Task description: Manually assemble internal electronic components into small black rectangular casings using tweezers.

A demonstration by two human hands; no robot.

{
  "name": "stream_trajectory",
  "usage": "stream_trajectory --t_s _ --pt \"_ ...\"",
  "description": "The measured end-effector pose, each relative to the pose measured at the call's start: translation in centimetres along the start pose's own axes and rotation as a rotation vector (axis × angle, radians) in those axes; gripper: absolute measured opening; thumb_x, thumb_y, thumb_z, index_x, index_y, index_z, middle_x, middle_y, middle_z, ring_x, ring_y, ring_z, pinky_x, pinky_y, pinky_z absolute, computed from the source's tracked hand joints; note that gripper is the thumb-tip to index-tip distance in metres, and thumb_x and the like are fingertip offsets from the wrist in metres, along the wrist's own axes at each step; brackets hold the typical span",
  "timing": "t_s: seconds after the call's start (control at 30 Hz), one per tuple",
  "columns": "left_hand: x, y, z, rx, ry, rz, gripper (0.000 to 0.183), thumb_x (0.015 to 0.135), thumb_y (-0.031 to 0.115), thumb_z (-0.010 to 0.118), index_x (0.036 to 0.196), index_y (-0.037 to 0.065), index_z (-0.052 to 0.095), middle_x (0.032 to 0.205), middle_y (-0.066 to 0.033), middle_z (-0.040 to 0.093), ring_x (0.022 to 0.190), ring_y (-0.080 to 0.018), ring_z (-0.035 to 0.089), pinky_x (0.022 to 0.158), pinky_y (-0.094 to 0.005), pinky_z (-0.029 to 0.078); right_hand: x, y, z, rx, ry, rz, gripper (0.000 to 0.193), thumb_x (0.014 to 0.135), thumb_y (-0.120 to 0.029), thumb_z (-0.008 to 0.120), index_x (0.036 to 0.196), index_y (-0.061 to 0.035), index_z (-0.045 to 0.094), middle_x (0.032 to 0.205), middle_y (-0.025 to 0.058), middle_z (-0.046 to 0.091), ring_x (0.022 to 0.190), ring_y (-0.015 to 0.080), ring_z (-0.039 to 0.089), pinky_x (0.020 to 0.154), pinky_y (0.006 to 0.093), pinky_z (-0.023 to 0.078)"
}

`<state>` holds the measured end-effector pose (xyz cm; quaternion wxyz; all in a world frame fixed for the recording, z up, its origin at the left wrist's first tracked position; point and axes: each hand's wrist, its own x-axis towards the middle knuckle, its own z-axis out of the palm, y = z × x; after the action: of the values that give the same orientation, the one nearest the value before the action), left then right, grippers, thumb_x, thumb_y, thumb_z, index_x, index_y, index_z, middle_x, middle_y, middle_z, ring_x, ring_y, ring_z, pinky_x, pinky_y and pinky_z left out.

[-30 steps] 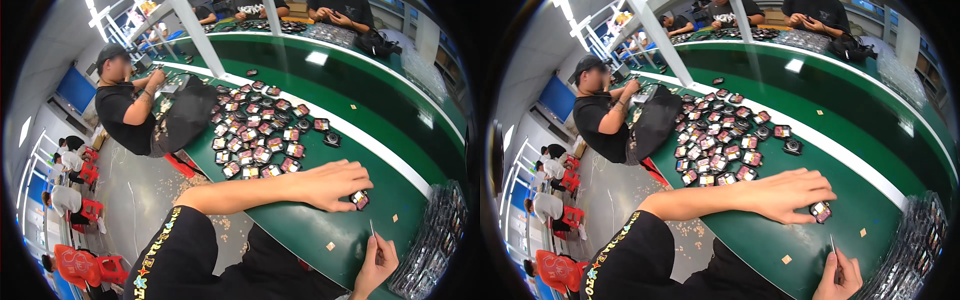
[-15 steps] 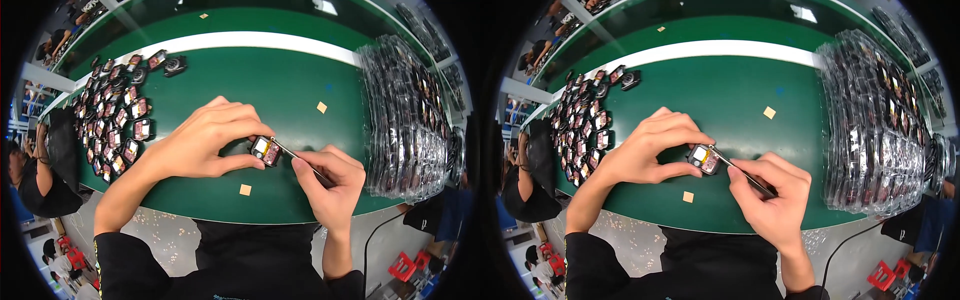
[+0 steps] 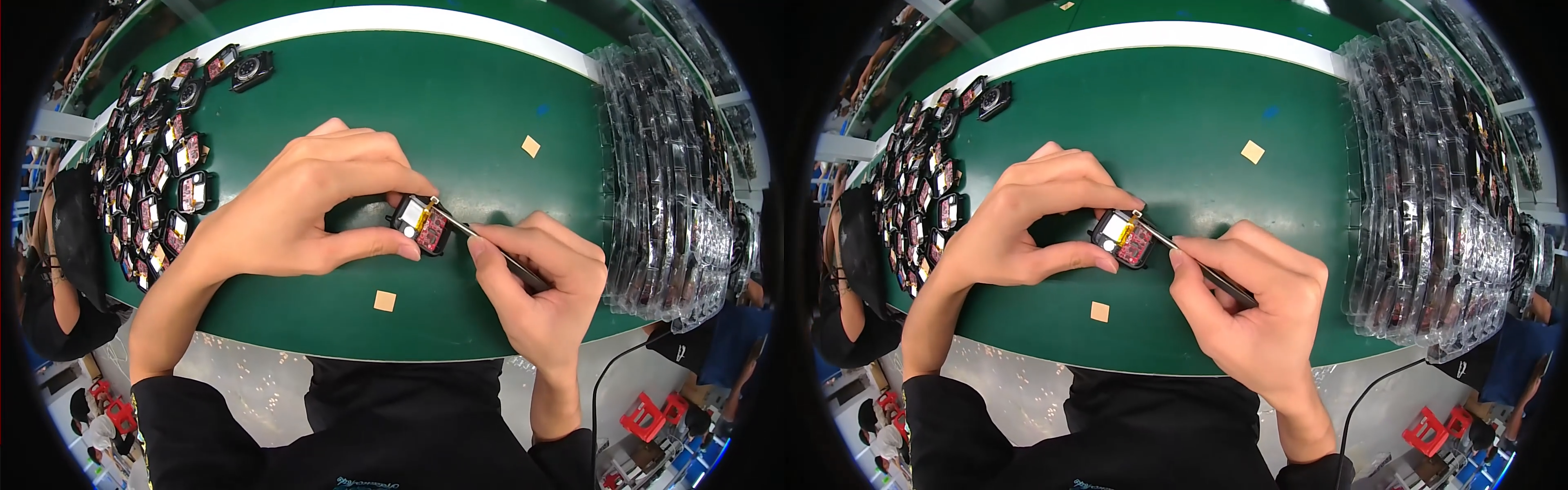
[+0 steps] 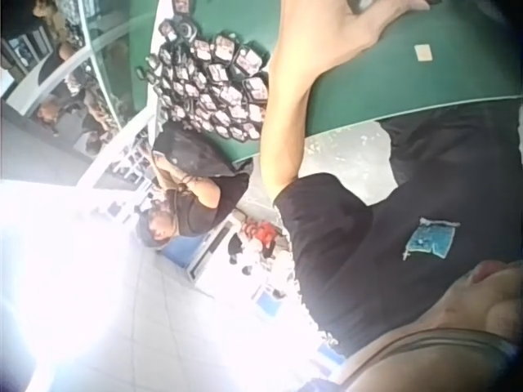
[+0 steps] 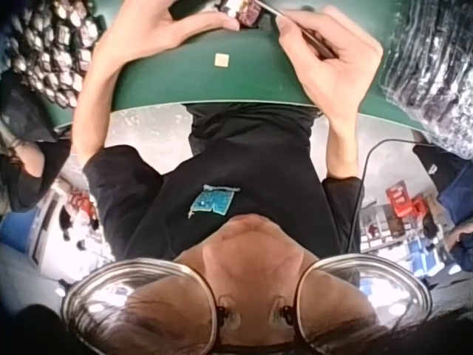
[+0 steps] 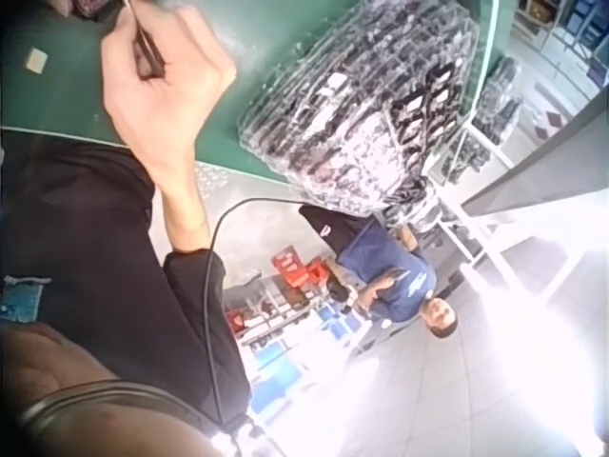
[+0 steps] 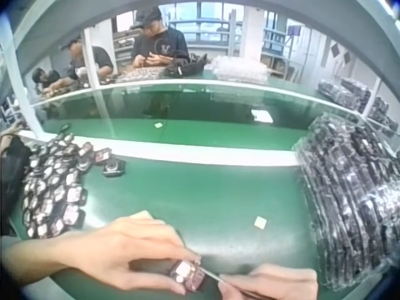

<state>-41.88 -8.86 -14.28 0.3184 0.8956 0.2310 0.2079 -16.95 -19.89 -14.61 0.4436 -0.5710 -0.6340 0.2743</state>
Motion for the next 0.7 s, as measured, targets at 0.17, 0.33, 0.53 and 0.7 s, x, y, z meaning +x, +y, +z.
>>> stream_trajectory --t_s 0.17,0.33,0.53,0.7 --pt "-0.19 -0.19 -0.05 0.013 -0.003 0.01 0.056 0.078 0.029 0.097 0.126 0.006 0.081 0.099 -0.0037 0.076 0.088 -0.0203 0.067 0.083 -0.0345 0.042 -0.11 -0.03 0.15 -0.003 0.012 -0.013 0.014 0.085 0.008 0.084 0.098 0.003 0.084 0.067 0.001 0.061 0.05 0.0041 0.048 0.046 0.0247 0.032" --pt "0.09 0.41 0.0 0.021 0.02 -0.027 0.053 0.077 0.027 0.098 0.123 0.006 0.081 0.098 -0.0032 0.074 0.081 -0.0183 0.059 0.077 -0.0322 0.042 -0.49 0.32 -0.08 -0.055 0.079 -0.07 0.019 0.081 0.007 0.086 0.1 0.0017 0.085 0.068 0.0008 0.062 0.049 0.004 0.046 0.045 0.0249 0.03" --pt "0.3 0.21 -0.15 0.041 0.015 -0.048 0.05 0.075 0.025 0.097 0.118 0.005 0.081 0.096 -0.0026 0.074 0.074 -0.0156 0.052 0.074 -0.0307 0.04 -0.31 0.42 0.31 -0.12 0.104 -0.17 0.024 0.076 0.007 0.089 0.099 0.0002 0.085 0.072 0.0002 0.064 0.048 0.006 0.045 0.044 0.0264 0.03" --pt "0.33 -0.33 -0.28 0.033 -0.009 -0.014 0.053 0.074 0.028 0.098 0.119 0.005 0.081 0.099 -0.0029 0.075 0.073 -0.0154 0.05 0.074 -0.0305 0.04 -0.48 0.8 0.62 -0.11 0.075 -0.196 0.024 0.082 0.01 0.087 0.105 0.0029 0.086 0.075 0.0005 0.066 0.056 0.0033 0.049 0.051 0.0227 0.032"
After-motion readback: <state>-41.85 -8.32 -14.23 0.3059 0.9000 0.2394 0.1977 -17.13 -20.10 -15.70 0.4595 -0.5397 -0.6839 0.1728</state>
